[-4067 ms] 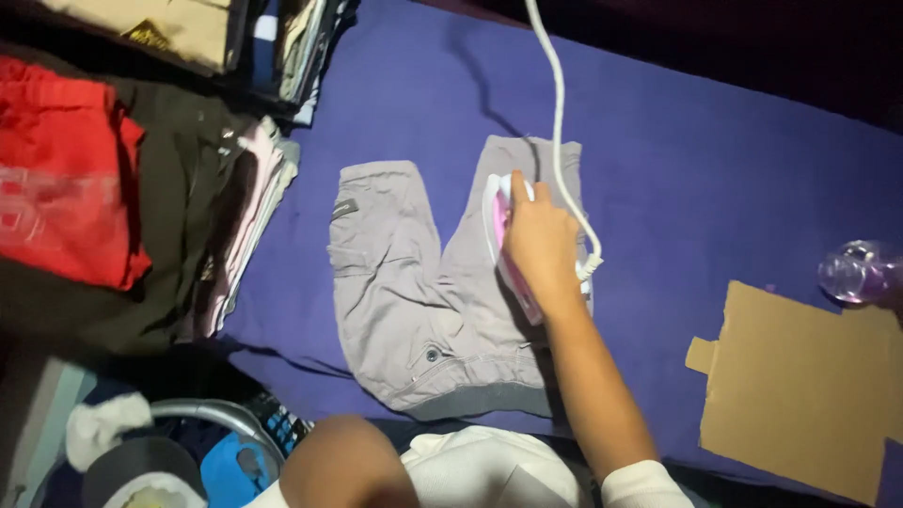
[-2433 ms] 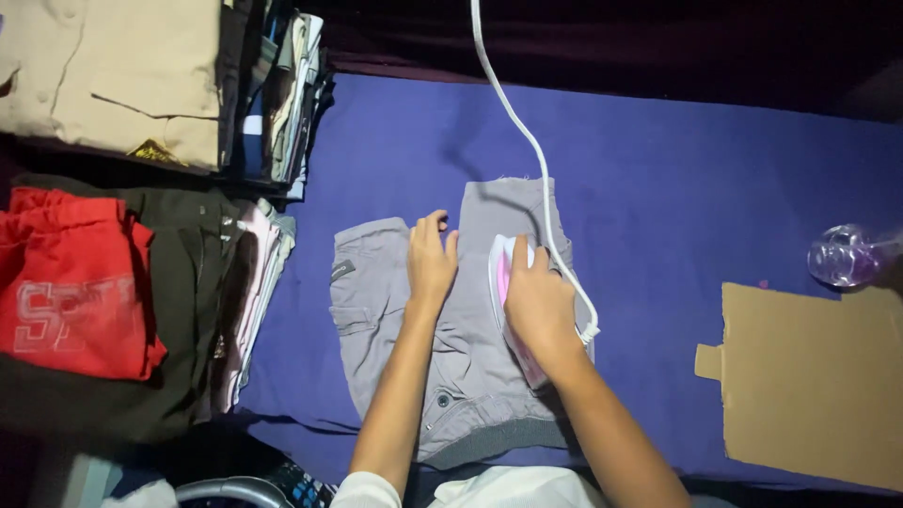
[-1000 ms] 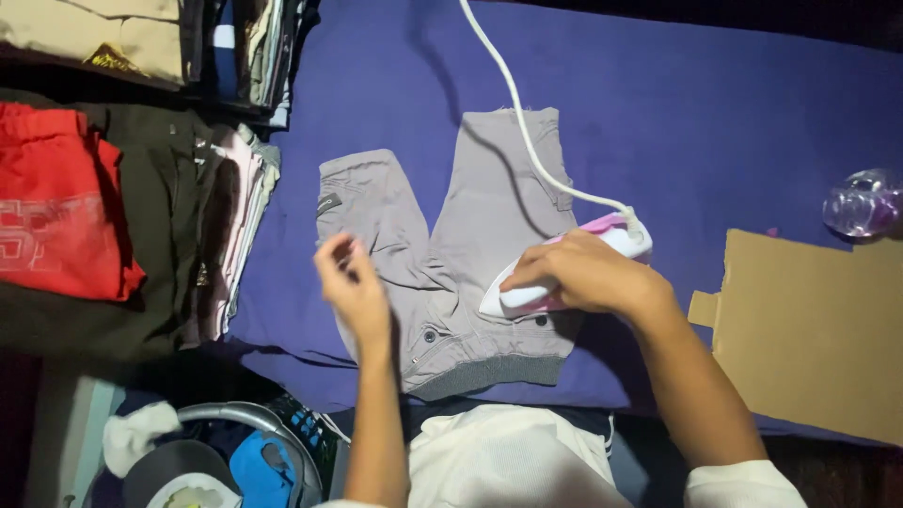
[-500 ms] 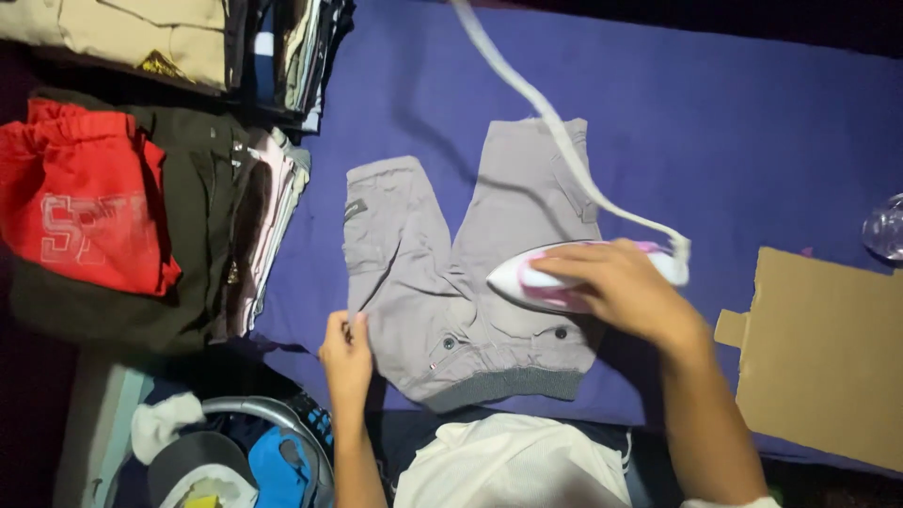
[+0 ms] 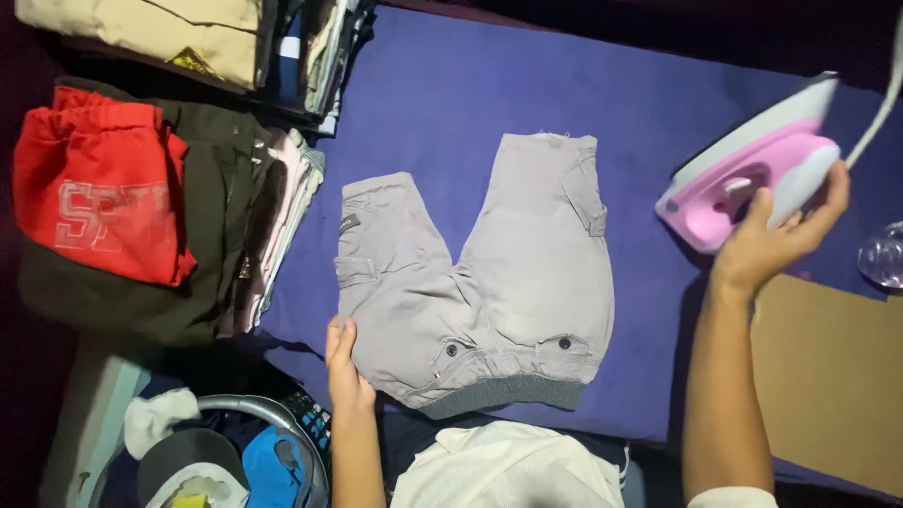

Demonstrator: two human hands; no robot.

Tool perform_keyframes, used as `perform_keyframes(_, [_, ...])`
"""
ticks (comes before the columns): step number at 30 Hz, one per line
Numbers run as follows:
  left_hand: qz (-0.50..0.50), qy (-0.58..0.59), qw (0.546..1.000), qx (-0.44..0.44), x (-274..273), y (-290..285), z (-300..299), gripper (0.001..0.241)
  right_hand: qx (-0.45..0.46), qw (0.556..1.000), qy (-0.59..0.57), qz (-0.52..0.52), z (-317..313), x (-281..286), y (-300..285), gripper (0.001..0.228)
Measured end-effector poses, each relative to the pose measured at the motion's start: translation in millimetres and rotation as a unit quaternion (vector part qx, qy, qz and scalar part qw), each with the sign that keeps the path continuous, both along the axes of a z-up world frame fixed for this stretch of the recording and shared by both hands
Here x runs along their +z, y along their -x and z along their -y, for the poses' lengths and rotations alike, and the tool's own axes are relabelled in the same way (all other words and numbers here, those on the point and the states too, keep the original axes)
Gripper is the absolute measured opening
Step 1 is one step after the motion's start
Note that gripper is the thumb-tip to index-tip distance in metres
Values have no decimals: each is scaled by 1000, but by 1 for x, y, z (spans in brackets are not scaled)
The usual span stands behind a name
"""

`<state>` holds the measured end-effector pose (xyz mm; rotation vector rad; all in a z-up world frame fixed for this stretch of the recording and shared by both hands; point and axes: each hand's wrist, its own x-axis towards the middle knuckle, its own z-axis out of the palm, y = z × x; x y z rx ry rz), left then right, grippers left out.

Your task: The person irons a pair of gray shorts on a blue surface using a pink and white iron. They smooth the fabric, fold the shorts, and iron the folded garment before placing it on a stack of other clothes.

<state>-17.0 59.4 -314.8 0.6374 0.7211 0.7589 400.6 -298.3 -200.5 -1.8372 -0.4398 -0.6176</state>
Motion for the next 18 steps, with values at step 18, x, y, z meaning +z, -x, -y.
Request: perform_keyframes(18, [-18,-117,991,-64,43,-33,-27,47,-26,998,-38,42,-10,-11,44,78])
